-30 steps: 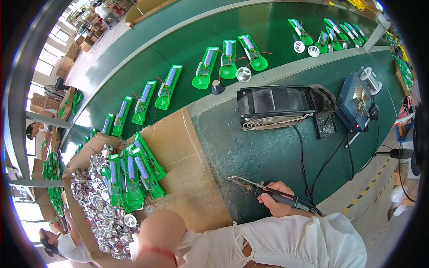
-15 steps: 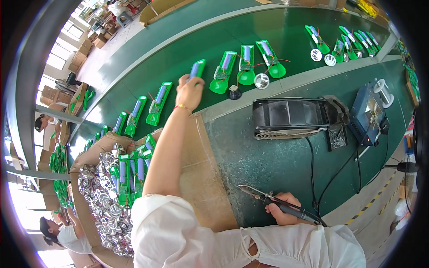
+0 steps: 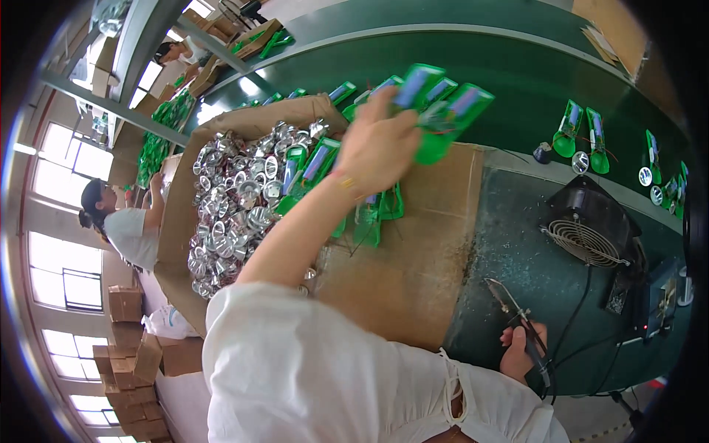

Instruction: Soldering wires onto battery-powered device components at a factory workbench.

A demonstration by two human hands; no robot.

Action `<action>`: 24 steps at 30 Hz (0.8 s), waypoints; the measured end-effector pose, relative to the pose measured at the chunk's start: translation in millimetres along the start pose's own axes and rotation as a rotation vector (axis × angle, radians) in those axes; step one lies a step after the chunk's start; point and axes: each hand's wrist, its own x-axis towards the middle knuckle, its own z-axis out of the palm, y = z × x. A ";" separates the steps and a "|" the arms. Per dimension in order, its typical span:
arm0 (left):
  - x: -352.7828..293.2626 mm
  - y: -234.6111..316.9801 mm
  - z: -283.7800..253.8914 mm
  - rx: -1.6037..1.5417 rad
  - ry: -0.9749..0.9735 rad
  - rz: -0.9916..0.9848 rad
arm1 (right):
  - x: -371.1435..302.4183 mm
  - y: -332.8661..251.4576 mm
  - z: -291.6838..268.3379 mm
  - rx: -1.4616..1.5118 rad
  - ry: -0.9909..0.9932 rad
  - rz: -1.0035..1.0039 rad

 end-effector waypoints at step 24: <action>-189.6 38.7 35.1 0.028 0.321 -0.117 | 5.0 8.1 0.6 -0.031 0.068 -0.331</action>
